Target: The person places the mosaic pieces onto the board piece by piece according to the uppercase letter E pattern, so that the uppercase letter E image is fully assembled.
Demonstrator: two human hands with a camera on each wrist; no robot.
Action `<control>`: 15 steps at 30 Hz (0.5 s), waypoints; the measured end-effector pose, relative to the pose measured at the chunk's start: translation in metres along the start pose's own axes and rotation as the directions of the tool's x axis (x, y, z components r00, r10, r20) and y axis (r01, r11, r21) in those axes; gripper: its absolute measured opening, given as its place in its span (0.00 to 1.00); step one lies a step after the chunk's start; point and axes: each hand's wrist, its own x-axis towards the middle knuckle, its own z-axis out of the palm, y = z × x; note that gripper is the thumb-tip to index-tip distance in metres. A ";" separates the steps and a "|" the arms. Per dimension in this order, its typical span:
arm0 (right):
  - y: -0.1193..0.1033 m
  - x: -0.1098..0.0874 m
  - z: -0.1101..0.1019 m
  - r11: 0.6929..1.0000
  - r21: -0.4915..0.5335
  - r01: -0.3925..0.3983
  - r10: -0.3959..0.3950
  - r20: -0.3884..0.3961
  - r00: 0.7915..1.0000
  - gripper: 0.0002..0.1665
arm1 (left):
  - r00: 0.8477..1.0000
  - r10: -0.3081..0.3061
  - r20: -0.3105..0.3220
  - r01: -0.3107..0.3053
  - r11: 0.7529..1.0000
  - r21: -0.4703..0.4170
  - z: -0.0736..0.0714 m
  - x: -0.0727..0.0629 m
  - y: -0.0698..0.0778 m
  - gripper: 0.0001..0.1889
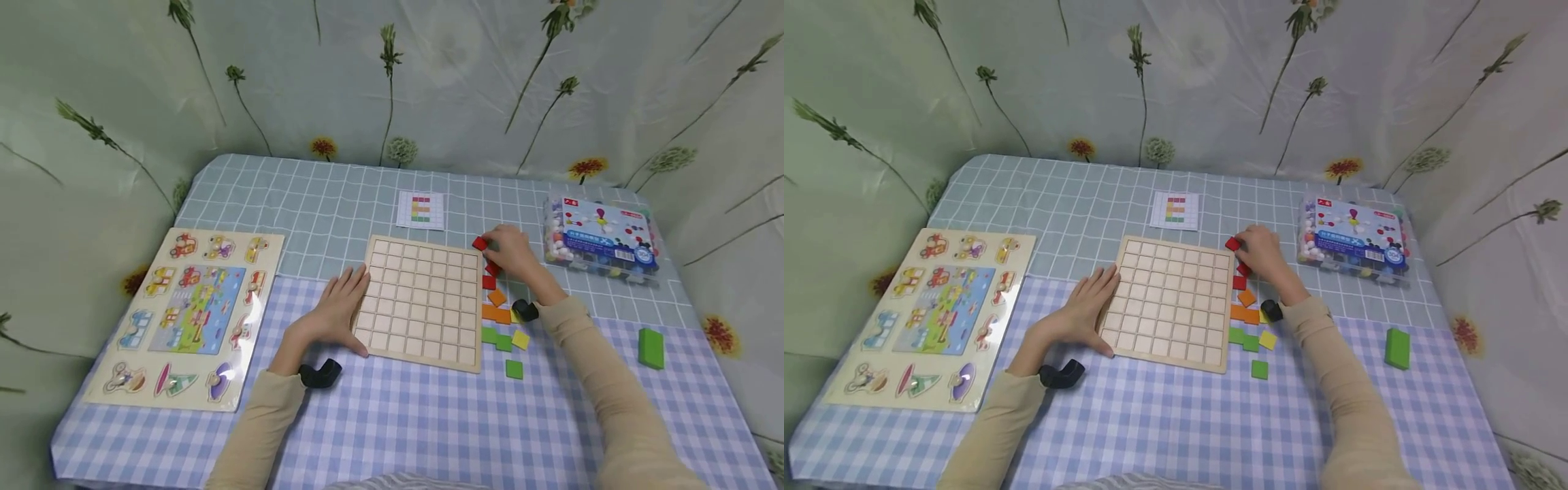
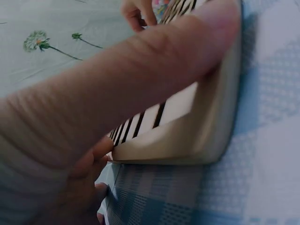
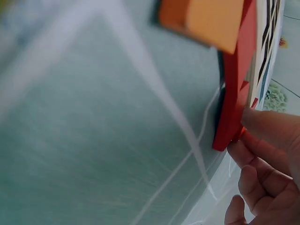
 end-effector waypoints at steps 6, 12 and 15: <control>0.005 0.000 -0.005 0.999 0.027 -0.026 0.026 -0.023 0.999 0.19 | 1.000 0.007 -0.028 -0.008 1.000 -0.017 0.004 0.002 0.000 0.74; 0.008 -0.005 -0.008 0.997 0.060 -0.050 0.052 -0.045 0.998 0.21 | 0.997 0.016 -0.081 -0.021 0.998 -0.054 0.008 0.003 -0.005 0.70; 0.006 -0.009 -0.010 0.996 0.081 -0.036 0.041 -0.066 0.997 0.21 | 0.990 0.023 -0.137 -0.034 0.996 -0.082 0.010 0.003 -0.009 0.65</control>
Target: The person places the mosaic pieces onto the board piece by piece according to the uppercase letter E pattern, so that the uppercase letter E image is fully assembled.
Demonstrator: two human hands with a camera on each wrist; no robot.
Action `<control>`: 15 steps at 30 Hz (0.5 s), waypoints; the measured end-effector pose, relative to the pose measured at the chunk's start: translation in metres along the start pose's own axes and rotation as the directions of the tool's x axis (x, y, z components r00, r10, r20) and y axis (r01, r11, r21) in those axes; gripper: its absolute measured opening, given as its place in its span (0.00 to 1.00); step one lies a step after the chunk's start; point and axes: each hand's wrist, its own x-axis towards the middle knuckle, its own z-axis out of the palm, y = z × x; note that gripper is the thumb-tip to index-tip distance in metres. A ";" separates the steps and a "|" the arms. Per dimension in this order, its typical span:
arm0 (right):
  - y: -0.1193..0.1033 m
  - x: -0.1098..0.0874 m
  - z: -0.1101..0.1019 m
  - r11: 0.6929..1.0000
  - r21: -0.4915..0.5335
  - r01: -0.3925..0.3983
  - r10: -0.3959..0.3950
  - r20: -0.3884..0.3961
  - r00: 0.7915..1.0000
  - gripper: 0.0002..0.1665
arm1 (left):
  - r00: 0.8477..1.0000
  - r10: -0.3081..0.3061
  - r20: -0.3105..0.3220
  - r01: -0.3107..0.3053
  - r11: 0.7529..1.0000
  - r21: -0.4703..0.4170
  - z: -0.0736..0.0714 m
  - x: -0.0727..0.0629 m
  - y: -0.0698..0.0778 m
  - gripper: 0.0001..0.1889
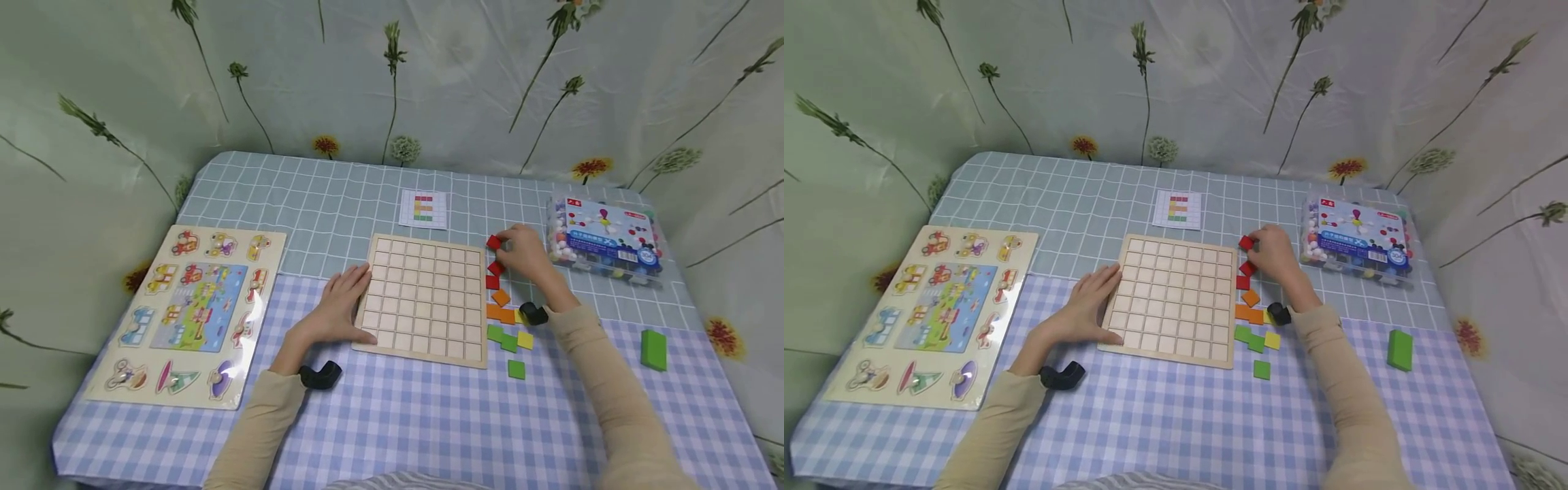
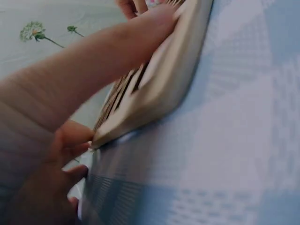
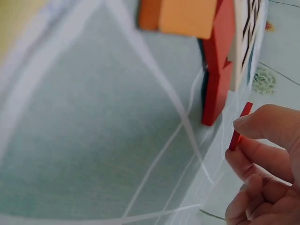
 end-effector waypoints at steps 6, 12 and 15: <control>-0.009 -0.007 0.002 0.995 0.034 0.093 -0.091 -0.061 0.994 0.19 | 0.992 -0.008 -0.127 -0.002 0.997 -0.081 0.003 0.004 -0.005 0.48; -0.028 -0.008 0.008 0.979 0.022 0.201 -0.199 -0.064 0.978 0.18 | 0.979 -0.015 -0.205 -0.004 0.995 -0.095 0.007 0.006 -0.007 0.30; -0.040 -0.008 0.012 0.974 0.032 0.225 -0.224 -0.041 0.974 0.18 | 0.976 -0.006 -0.219 -0.009 0.998 -0.067 0.009 0.006 -0.007 0.28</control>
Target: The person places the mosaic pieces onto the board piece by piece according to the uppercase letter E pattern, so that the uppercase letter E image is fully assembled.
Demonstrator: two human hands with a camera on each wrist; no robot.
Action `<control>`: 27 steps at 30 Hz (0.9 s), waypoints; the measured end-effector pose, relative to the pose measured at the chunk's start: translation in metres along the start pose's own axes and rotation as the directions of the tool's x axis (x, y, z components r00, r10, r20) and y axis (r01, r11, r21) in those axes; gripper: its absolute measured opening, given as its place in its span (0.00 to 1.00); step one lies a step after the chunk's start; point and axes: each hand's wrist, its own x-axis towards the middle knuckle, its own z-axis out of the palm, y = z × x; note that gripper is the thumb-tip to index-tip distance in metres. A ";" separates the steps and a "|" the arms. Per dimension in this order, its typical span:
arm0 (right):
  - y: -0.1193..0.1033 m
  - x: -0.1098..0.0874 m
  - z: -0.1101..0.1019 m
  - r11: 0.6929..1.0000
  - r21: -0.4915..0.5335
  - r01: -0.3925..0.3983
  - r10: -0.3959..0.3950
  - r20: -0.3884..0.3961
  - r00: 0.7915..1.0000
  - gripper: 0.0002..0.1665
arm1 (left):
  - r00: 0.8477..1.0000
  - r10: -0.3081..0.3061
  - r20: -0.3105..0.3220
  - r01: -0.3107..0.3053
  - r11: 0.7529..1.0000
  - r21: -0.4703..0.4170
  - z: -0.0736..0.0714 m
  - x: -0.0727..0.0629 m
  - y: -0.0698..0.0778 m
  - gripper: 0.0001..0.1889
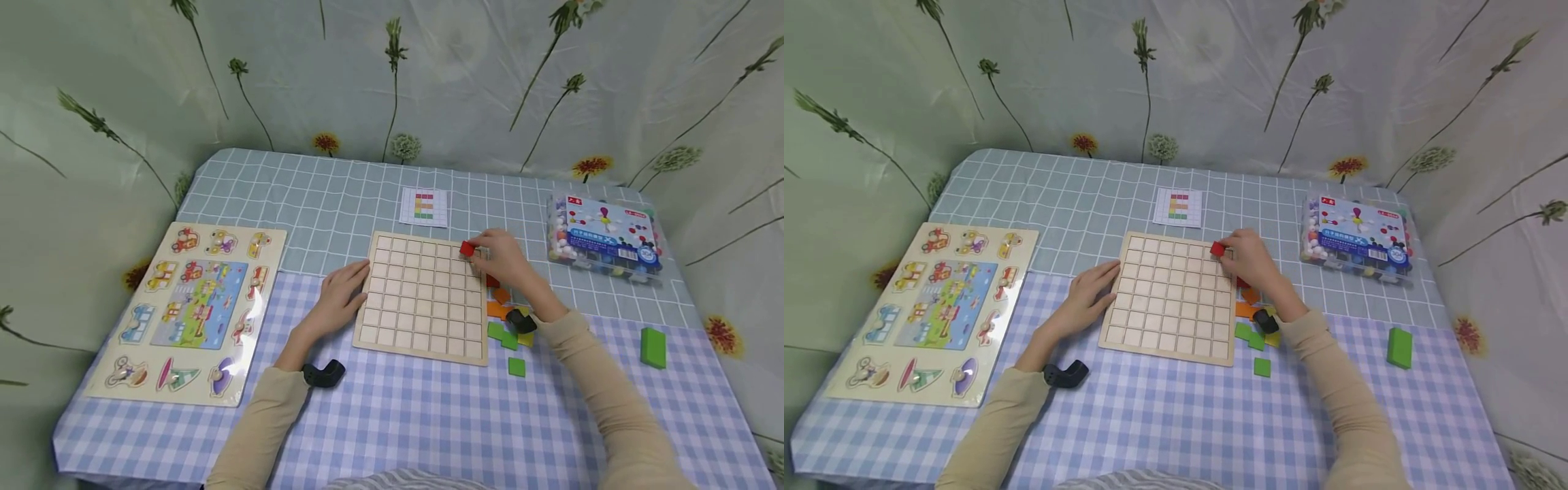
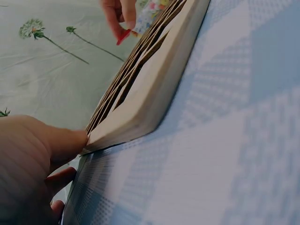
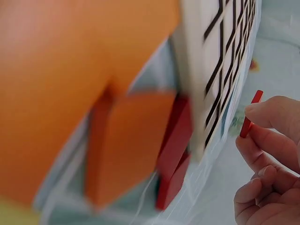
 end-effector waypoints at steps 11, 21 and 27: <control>-0.035 0.019 0.014 0.993 0.050 0.110 -0.114 0.076 0.991 0.17 | 1.000 0.004 -0.005 -0.004 1.000 0.017 0.001 0.001 -0.001 0.28; -0.046 0.030 0.028 0.985 0.047 0.164 -0.168 0.094 0.981 0.15 | 1.000 -0.013 -0.001 0.013 1.000 -0.005 0.002 0.000 0.002 0.27; -0.053 0.037 0.034 0.980 0.052 0.193 -0.198 0.104 0.975 0.14 | 1.000 -0.020 -0.022 0.021 1.000 0.008 0.001 0.000 0.000 0.27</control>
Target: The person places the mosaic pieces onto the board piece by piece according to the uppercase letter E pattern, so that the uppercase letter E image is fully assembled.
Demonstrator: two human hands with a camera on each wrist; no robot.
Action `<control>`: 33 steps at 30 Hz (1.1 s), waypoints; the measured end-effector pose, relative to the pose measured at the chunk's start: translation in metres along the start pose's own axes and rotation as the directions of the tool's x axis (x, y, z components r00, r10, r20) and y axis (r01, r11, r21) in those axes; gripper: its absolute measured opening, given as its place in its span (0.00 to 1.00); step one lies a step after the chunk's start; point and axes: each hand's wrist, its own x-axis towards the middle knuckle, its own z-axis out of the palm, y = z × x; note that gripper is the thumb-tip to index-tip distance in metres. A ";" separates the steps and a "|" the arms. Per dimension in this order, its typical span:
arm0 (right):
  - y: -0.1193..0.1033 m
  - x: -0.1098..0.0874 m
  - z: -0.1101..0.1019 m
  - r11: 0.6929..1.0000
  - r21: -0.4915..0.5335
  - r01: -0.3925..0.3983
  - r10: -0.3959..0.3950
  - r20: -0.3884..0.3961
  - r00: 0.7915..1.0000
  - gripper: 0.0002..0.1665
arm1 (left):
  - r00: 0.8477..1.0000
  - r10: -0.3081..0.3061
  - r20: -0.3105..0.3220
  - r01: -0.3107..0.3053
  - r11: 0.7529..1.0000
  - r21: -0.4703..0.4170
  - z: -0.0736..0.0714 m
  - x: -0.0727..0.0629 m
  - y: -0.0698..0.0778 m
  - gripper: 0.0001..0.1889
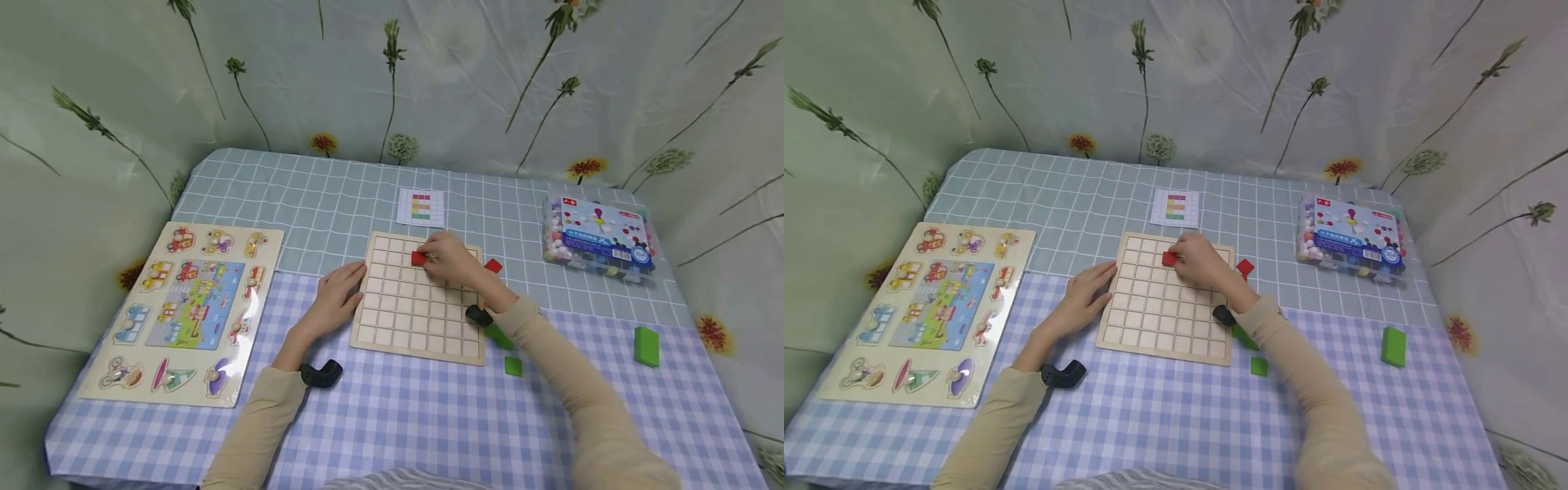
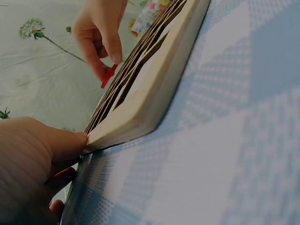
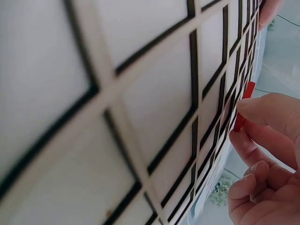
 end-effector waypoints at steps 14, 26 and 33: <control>-0.004 0.009 0.003 0.999 0.004 0.034 -0.034 0.050 0.998 0.15 | 0.999 0.026 -0.024 -0.026 1.000 -0.010 0.000 0.003 0.001 0.27; 0.003 -0.017 -0.014 0.995 0.008 -0.099 0.098 0.018 0.995 0.17 | 0.994 0.084 -0.073 -0.083 0.996 0.011 0.003 0.005 -0.003 0.26; 0.026 -0.052 -0.034 0.973 0.027 -0.229 0.230 -0.067 0.971 0.17 | 0.993 0.070 -0.097 -0.070 0.998 0.001 0.002 0.008 -0.001 0.26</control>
